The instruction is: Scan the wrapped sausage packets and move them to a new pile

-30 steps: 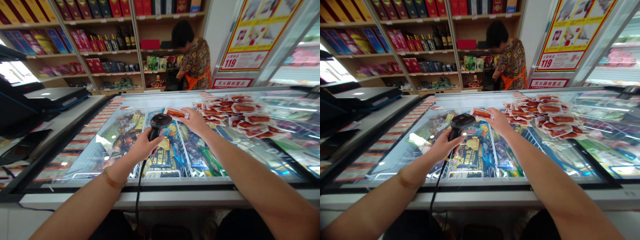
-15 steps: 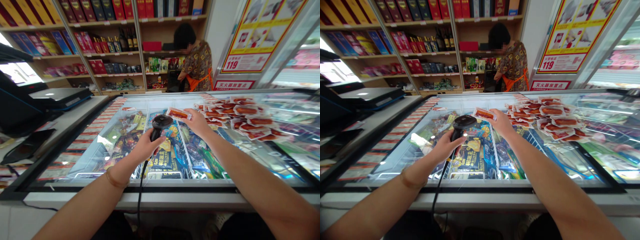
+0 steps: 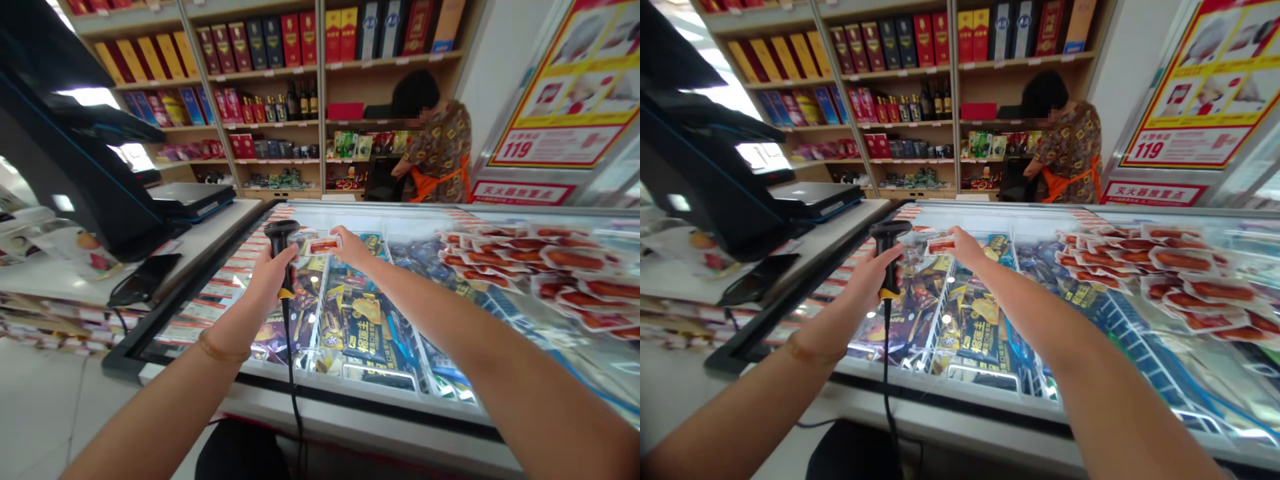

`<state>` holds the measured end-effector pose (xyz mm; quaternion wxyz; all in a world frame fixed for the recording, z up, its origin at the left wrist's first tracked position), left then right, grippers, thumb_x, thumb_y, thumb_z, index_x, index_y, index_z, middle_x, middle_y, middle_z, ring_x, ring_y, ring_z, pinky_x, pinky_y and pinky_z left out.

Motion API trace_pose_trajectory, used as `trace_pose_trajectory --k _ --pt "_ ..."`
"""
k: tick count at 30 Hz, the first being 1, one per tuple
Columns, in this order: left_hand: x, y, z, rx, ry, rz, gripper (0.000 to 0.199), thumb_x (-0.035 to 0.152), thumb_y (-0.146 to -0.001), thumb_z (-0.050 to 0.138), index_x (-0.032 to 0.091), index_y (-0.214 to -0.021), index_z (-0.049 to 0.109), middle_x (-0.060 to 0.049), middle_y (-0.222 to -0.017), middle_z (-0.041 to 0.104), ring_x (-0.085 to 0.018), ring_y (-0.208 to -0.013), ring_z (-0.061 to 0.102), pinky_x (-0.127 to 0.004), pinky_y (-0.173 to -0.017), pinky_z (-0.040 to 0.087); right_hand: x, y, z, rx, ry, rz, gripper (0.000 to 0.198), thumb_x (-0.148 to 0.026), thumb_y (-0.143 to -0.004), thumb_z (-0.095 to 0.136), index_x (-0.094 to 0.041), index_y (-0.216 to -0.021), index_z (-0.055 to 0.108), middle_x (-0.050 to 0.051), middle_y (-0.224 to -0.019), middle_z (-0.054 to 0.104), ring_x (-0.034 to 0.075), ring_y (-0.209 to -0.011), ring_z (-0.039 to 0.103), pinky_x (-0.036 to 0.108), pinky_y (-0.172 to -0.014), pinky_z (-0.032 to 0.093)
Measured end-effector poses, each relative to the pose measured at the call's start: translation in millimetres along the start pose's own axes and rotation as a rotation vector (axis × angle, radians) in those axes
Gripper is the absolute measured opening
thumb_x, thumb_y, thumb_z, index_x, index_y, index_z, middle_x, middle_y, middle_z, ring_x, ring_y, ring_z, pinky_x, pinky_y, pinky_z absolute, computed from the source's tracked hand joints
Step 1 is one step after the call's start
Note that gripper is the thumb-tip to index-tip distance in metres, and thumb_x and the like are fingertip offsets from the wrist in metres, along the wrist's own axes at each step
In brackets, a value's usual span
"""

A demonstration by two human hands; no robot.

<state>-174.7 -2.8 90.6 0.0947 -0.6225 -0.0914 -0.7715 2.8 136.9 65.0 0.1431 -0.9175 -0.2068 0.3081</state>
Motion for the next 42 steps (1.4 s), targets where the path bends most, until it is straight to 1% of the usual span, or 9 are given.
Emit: trace_pose_trajectory --k 6,9,12,15,19,26,30,34,42 --pt "4 -20 -78 0.116 -0.033 0.037 0.034 0.034 -0.067 0.076 0.018 -0.087 0.054 0.004 -0.065 0.056 -0.007 -0.041 0.048 -0.020 -0.036 0.039 -25 -59 64 0.028 0.114 0.071 0.034 -0.021 -0.081 0.068 -0.022 -0.113 0.056 0.005 -0.102 0.067 0.020 -0.090 0.060 0.031 -0.080 0.043" --pt "0 -23 -95 0.147 -0.017 0.020 0.036 0.034 -0.065 0.078 0.018 -0.087 0.054 0.004 -0.065 0.056 -0.007 -0.042 0.048 -0.020 -0.037 0.040 -28 -73 70 0.094 0.179 0.075 0.033 -0.019 -0.081 0.069 -0.020 -0.111 0.057 0.009 -0.110 0.063 0.022 -0.102 0.058 0.033 -0.087 0.043" --pt "-4 -23 -92 0.140 0.000 0.011 0.037 0.034 -0.064 0.079 0.018 -0.086 0.054 0.004 -0.065 0.056 -0.007 -0.042 0.048 -0.020 -0.036 0.039 -22 -74 61 0.157 0.210 0.121 0.039 -0.026 -0.079 0.072 -0.021 -0.114 0.057 0.011 -0.118 0.059 0.026 -0.111 0.054 0.038 -0.092 0.043" --pt "-9 -19 -69 0.094 0.027 -0.014 0.038 0.035 -0.064 0.079 0.018 -0.086 0.054 0.004 -0.065 0.056 -0.007 -0.041 0.048 -0.020 -0.036 0.038 -11 -63 43 0.194 0.180 0.143 0.046 -0.033 -0.077 0.073 -0.021 -0.118 0.056 0.013 -0.120 0.058 0.029 -0.113 0.053 0.042 -0.093 0.043" --pt "-20 -9 -16 -0.012 0.072 -0.056 0.035 0.033 -0.065 0.078 0.017 -0.085 0.054 0.004 -0.066 0.056 -0.006 -0.042 0.047 -0.020 -0.036 0.038 14 -26 1 0.228 0.166 0.090 0.041 -0.030 -0.080 0.067 -0.021 -0.118 0.056 0.013 -0.121 0.059 0.029 -0.115 0.053 0.043 -0.095 0.043" --pt "-40 19 99 -0.221 0.118 -0.101 0.032 0.033 -0.068 0.078 0.018 -0.080 0.052 0.003 -0.066 0.057 -0.007 -0.040 0.047 -0.021 -0.036 0.037 80 73 -112 0.279 0.330 0.140 0.039 -0.028 -0.081 0.061 -0.020 -0.119 0.057 0.013 -0.119 0.061 0.030 -0.113 0.055 0.044 -0.094 0.044" --pt "-53 40 147 -0.314 0.144 -0.131 0.033 0.034 -0.067 0.079 0.018 -0.081 0.053 0.002 -0.067 0.058 -0.006 -0.042 0.048 -0.021 -0.037 0.038 104 124 -174 0.340 0.541 0.223 0.035 -0.028 -0.084 0.059 -0.018 -0.118 0.059 0.015 -0.117 0.061 0.031 -0.110 0.055 0.044 -0.091 0.043" --pt "-67 53 160 -0.362 0.091 -0.097 0.036 0.038 -0.068 0.078 0.019 -0.083 0.053 0.004 -0.065 0.056 -0.006 -0.041 0.047 -0.020 -0.037 0.038 116 152 -201 0.284 0.730 0.316 0.022 -0.023 -0.085 0.057 -0.017 -0.105 0.064 0.015 -0.109 0.064 0.031 -0.105 0.056 0.045 -0.087 0.042" --pt "-84 56 141 -0.359 -0.040 -0.132 0.038 0.041 -0.067 0.079 0.018 -0.082 0.053 0.003 -0.069 0.058 -0.006 -0.043 0.048 -0.021 -0.038 0.039 133 153 -202 0.269 0.741 0.296 0.017 -0.011 -0.076 0.064 -0.017 -0.091 0.068 0.017 -0.102 0.065 0.035 -0.103 0.057 0.053 -0.087 0.042"
Point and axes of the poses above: each hand's wrist, its own y-axis away from the middle knuckle, its own z-axis out of the palm, x = y × z, the point moved 10 cm from there along -y, towards the middle knuckle
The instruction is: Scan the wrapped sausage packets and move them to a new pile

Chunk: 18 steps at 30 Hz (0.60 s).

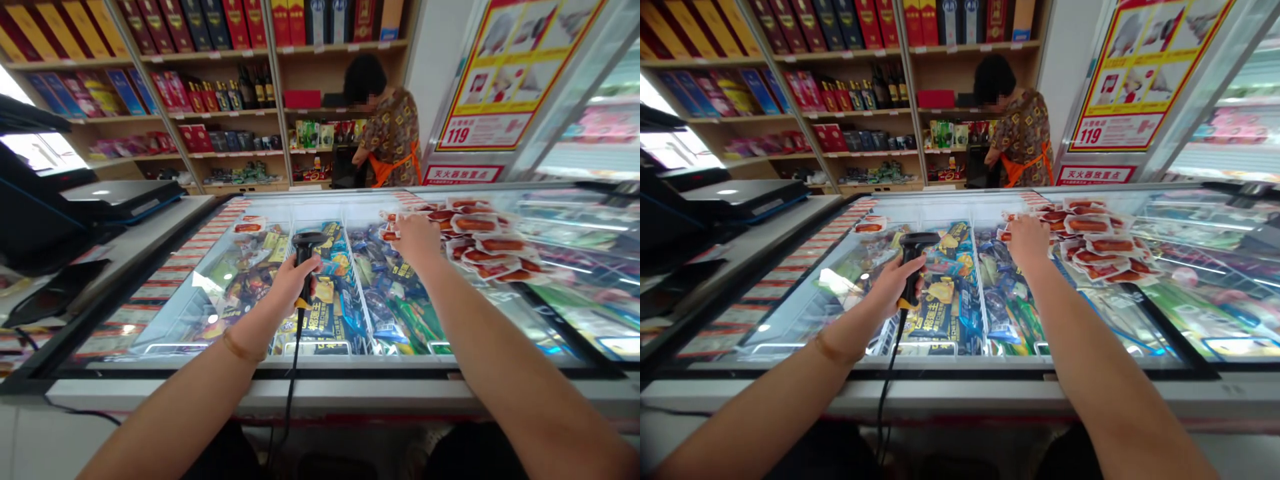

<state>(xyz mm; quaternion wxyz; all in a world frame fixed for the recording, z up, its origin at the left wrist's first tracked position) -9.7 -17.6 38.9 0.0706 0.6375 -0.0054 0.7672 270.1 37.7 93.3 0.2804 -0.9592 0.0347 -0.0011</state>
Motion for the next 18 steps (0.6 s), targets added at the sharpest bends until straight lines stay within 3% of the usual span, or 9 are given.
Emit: trace_pose_trajectory --k 4,7,10,15,18 --pt "0 -3 -2 0.006 -0.011 -0.007 0.038 0.039 -0.067 0.079 0.018 -0.085 0.053 0.002 -0.070 0.059 -0.007 -0.044 0.048 -0.022 -0.037 0.039 9 -3 5 -0.008 -0.094 -0.009 0.015 -0.007 -0.077 0.058 -0.019 -0.080 0.067 0.013 -0.087 0.065 0.034 -0.100 0.058 0.053 -0.088 0.041" --pt "0 -5 -4 0.002 -0.018 -0.010 0.037 0.039 -0.068 0.078 0.019 -0.085 0.052 0.002 -0.069 0.058 -0.007 -0.044 0.049 -0.021 -0.037 0.038 -1 -1 -4 0.019 -0.131 -0.020 0.016 -0.012 -0.084 0.054 -0.018 -0.081 0.069 0.014 -0.088 0.066 0.033 -0.102 0.058 0.051 -0.092 0.038" --pt "0 -6 -6 0.001 -0.021 -0.015 0.038 0.040 -0.068 0.078 0.019 -0.085 0.051 0.002 -0.067 0.057 -0.007 -0.043 0.048 -0.021 -0.037 0.037 -44 6 -8 0.006 -0.126 -0.149 0.017 -0.017 -0.088 0.053 -0.016 -0.089 0.070 0.015 -0.096 0.069 0.031 -0.101 0.059 0.046 -0.093 0.036" --pt "0 -8 -9 0.008 -0.019 -0.024 0.037 0.038 -0.068 0.078 0.018 -0.083 0.050 0.003 -0.065 0.057 -0.006 -0.042 0.047 -0.020 -0.038 0.037 -127 32 14 -0.215 -0.194 -0.443 0.016 -0.020 -0.092 0.054 -0.016 -0.094 0.070 0.011 -0.094 0.071 0.024 -0.093 0.063 0.035 -0.085 0.039" --pt "0 -8 -9 0.017 -0.028 -0.021 0.037 0.038 -0.068 0.078 0.019 -0.082 0.050 0.003 -0.066 0.057 -0.007 -0.042 0.048 -0.021 -0.037 0.037 -130 34 14 -0.225 -0.319 -0.486 0.017 -0.030 -0.091 0.059 -0.018 -0.098 0.070 0.009 -0.101 0.071 0.024 -0.099 0.063 0.033 -0.088 0.041"
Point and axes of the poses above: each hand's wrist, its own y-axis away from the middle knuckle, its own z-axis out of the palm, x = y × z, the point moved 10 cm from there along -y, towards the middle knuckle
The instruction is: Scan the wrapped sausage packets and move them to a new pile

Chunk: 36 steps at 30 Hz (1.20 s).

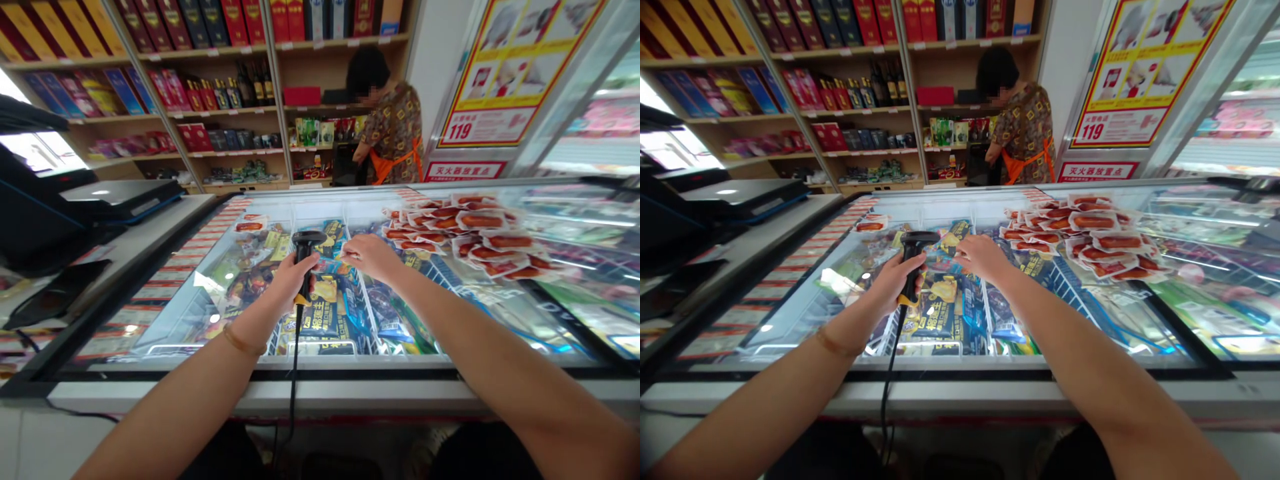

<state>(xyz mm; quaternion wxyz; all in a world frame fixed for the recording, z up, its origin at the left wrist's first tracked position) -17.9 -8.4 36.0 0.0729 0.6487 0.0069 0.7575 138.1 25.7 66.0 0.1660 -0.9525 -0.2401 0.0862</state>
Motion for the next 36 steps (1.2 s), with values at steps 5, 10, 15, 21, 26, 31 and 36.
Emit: trace_pose_trajectory --k 5,10,15,21,26,31,36 --pt "0 1 3 -0.029 -0.012 0.000 0.033 0.036 -0.070 0.077 0.019 -0.083 0.053 0.003 -0.067 0.057 -0.007 -0.043 0.048 -0.021 -0.038 0.038 60 12 -9 -0.032 0.048 0.222 0.043 -0.042 -0.084 0.066 -0.017 -0.119 0.066 0.015 -0.123 0.065 0.033 -0.116 0.057 0.042 -0.098 0.041" --pt "3 6 15 -0.152 -0.076 0.027 0.033 0.040 -0.070 0.077 0.018 -0.079 0.054 0.003 -0.062 0.056 -0.007 -0.039 0.046 -0.022 -0.037 0.036 81 22 6 -0.201 0.035 0.315 0.036 -0.040 -0.081 0.069 -0.018 -0.110 0.068 0.016 -0.114 0.068 0.033 -0.109 0.061 0.041 -0.090 0.046" --pt "5 13 24 -0.213 -0.130 0.020 0.034 0.040 -0.069 0.078 0.019 -0.081 0.055 0.004 -0.055 0.054 -0.008 -0.036 0.046 -0.022 -0.036 0.034 81 17 -8 0.043 -0.139 0.387 0.032 -0.025 -0.085 0.061 -0.019 -0.116 0.065 0.009 -0.108 0.071 0.024 -0.098 0.065 0.032 -0.085 0.047" --pt "7 12 25 -0.219 -0.177 0.077 0.034 0.041 -0.070 0.077 0.019 -0.082 0.054 0.005 -0.052 0.052 -0.009 -0.035 0.046 -0.022 -0.036 0.035 101 19 -19 0.279 -0.347 0.476 0.023 -0.023 -0.082 0.055 -0.017 -0.100 0.069 0.005 -0.085 0.071 0.020 -0.079 0.065 0.033 -0.078 0.051" --pt "9 11 23 -0.225 -0.138 0.108 0.037 0.043 -0.069 0.077 0.019 -0.086 0.055 0.006 -0.051 0.052 -0.009 -0.035 0.045 -0.022 -0.037 0.035 114 23 -21 0.402 -0.617 0.534 0.023 -0.027 -0.079 0.056 -0.016 -0.095 0.068 0.003 -0.076 0.066 0.018 -0.063 0.062 0.033 -0.061 0.057" --pt "12 12 23 -0.211 -0.172 0.128 0.036 0.044 -0.071 0.075 0.020 -0.086 0.054 0.007 -0.044 0.047 -0.010 -0.034 0.043 -0.022 -0.037 0.034 116 25 -25 0.501 -0.760 0.544 0.020 -0.028 -0.075 0.060 -0.017 -0.091 0.067 0.002 -0.075 0.064 0.017 -0.063 0.061 0.033 -0.056 0.059" --pt "11 12 26 -0.230 -0.191 0.140 0.038 0.046 -0.070 0.075 0.020 -0.087 0.054 0.007 -0.049 0.050 -0.009 -0.035 0.044 -0.022 -0.037 0.035 116 23 -23 0.502 -0.790 0.528 0.021 -0.031 -0.076 0.062 -0.017 -0.091 0.066 0.002 -0.074 0.066 0.017 -0.063 0.063 0.033 -0.057 0.060"
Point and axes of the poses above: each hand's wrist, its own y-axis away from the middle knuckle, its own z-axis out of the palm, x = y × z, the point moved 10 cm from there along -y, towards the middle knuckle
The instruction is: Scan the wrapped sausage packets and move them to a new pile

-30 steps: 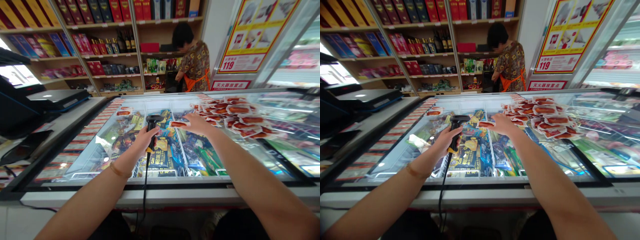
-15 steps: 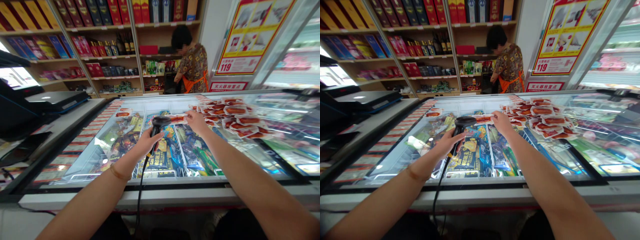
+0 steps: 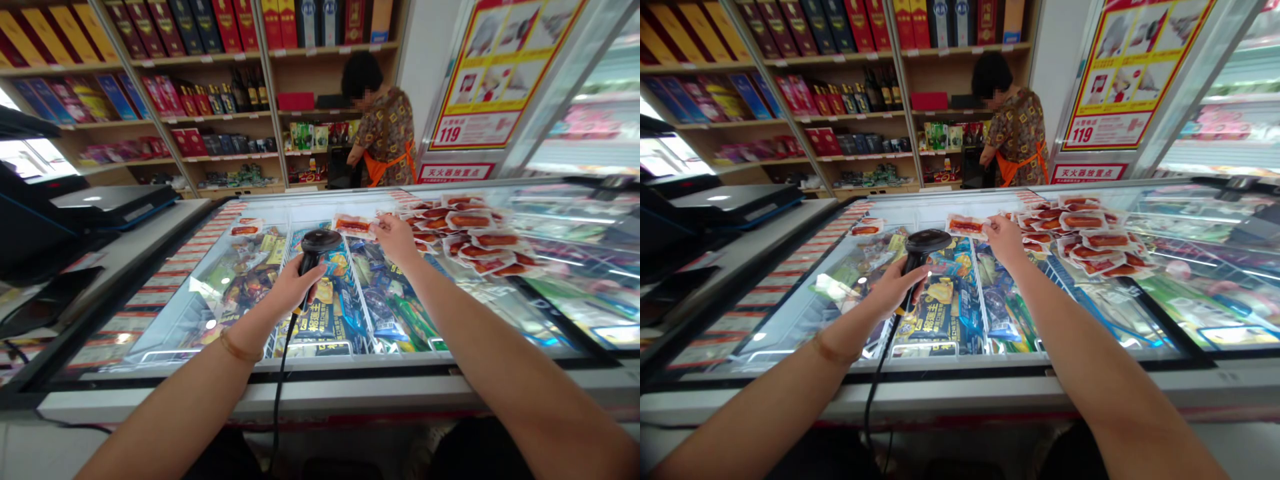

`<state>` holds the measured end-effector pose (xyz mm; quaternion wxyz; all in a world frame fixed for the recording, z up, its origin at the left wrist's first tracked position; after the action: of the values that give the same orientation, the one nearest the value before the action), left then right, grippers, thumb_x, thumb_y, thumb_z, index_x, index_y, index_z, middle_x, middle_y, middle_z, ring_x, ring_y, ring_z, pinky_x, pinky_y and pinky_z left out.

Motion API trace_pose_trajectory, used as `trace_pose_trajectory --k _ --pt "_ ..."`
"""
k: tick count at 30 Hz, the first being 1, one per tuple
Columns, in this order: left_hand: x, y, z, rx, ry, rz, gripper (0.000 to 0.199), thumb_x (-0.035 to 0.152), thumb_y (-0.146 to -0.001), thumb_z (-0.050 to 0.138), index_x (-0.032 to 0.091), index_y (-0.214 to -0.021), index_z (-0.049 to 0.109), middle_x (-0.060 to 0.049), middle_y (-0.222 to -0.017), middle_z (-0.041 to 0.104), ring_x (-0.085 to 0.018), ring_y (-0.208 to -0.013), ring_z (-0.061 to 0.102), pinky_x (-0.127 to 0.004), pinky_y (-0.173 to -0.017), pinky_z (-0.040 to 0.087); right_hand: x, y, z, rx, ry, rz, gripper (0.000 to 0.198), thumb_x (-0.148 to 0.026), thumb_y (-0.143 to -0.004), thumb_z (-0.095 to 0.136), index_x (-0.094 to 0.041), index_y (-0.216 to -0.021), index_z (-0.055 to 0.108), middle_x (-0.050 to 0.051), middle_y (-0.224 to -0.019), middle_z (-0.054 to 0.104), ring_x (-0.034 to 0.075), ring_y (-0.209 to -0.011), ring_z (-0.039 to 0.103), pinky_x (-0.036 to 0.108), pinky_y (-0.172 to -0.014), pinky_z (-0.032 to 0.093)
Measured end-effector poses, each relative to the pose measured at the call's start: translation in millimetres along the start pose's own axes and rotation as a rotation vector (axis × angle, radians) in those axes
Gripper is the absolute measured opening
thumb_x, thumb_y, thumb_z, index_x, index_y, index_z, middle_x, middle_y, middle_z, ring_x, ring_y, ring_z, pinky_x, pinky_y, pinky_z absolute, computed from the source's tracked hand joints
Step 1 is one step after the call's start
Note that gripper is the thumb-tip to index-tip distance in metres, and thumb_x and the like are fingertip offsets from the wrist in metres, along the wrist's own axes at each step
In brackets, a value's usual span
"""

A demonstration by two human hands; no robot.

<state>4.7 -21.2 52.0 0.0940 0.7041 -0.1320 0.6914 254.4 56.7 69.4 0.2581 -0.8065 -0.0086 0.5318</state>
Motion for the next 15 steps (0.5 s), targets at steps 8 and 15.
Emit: trace_pose_trajectory --k 8,15 --pt "-3.1 -0.9 2.7 -0.016 -0.031 0.015 0.039 0.048 -0.073 0.073 0.020 -0.090 0.053 0.007 -0.048 0.049 -0.009 -0.035 0.044 -0.022 -0.038 0.036 -5.1 2.5 0.9 -0.010 0.019 -0.015 0.023 -0.033 -0.076 0.063 -0.017 -0.091 0.067 0.004 -0.077 0.068 0.019 -0.064 0.065 0.036 -0.058 0.060" --pt "-7.9 -0.2 3.1 -0.035 -0.042 -0.019 0.038 0.048 -0.074 0.073 0.020 -0.089 0.051 0.008 -0.045 0.047 -0.009 -0.035 0.044 -0.021 -0.039 0.037 -1.6 3.2 1.1 0.001 -0.005 0.003 0.017 -0.029 -0.076 0.062 -0.016 -0.087 0.065 0.003 -0.074 0.065 0.018 -0.064 0.064 0.032 -0.056 0.059"
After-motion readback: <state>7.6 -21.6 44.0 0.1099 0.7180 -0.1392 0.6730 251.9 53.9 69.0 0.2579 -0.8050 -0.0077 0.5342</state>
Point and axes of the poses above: each hand's wrist, its own y-axis away from the middle knuckle, its own z-axis out of the palm, x = y × z, the point moved 10 cm from there along -y, towards the middle knuckle
